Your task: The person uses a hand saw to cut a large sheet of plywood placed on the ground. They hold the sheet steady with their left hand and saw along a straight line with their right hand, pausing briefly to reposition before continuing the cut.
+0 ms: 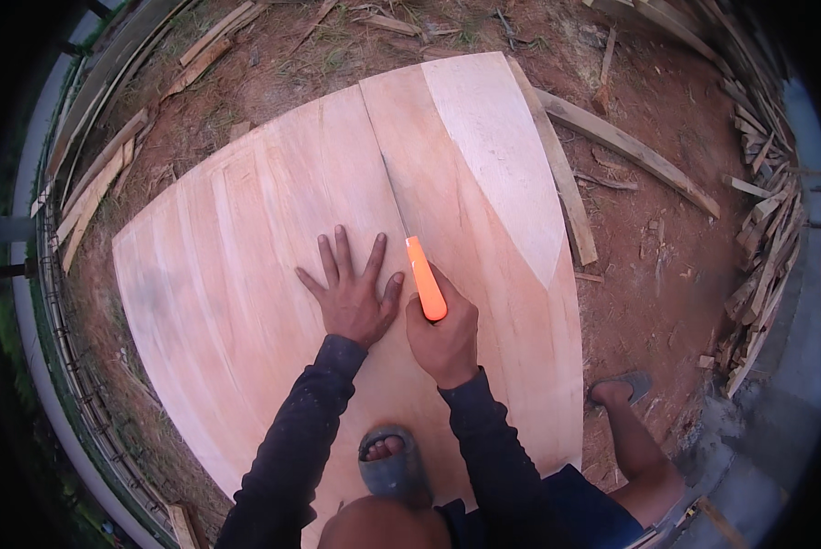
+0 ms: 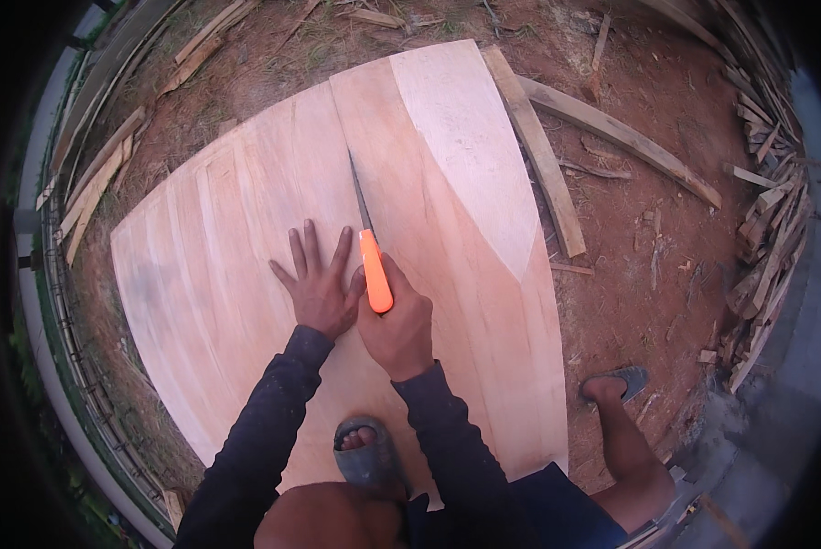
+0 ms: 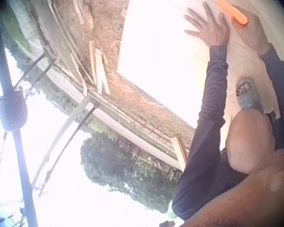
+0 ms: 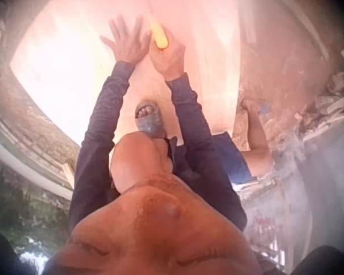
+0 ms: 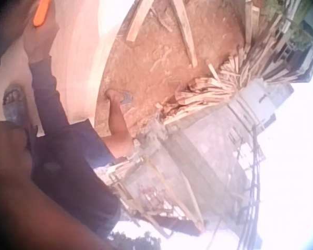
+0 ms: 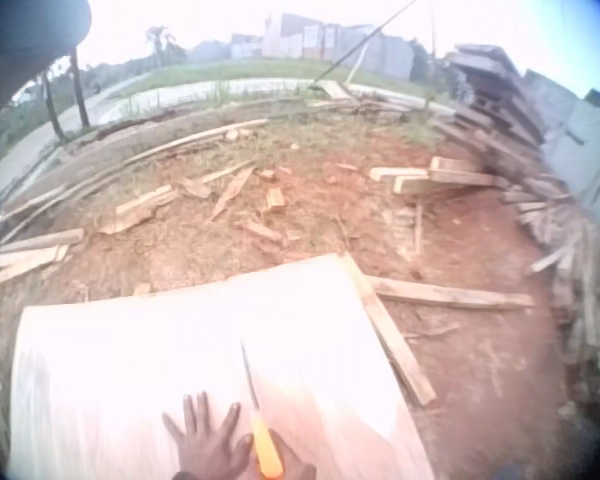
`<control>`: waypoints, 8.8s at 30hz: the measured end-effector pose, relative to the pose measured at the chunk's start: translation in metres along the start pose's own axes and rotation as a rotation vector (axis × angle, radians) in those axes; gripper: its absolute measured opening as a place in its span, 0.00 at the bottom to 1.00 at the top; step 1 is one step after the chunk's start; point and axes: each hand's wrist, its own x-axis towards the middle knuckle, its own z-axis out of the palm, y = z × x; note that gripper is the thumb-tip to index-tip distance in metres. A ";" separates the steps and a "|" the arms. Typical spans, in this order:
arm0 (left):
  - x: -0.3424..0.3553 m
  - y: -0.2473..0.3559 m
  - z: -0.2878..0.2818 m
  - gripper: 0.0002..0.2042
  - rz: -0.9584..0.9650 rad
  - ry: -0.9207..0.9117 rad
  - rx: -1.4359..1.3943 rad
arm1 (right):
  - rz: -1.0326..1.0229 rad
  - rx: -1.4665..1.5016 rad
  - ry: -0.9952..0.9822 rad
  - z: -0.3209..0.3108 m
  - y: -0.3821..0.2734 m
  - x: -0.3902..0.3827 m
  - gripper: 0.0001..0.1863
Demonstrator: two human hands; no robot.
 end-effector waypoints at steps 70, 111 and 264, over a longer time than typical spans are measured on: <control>0.004 0.001 0.004 0.30 0.039 0.026 0.080 | -0.055 -0.101 0.081 -0.009 0.013 -0.027 0.23; 0.002 0.005 0.009 0.30 0.050 0.012 0.095 | -0.036 -0.077 0.112 -0.012 0.024 -0.023 0.24; -0.010 -0.007 0.017 0.30 0.035 0.029 0.121 | 0.014 -0.058 0.118 -0.036 0.038 -0.125 0.20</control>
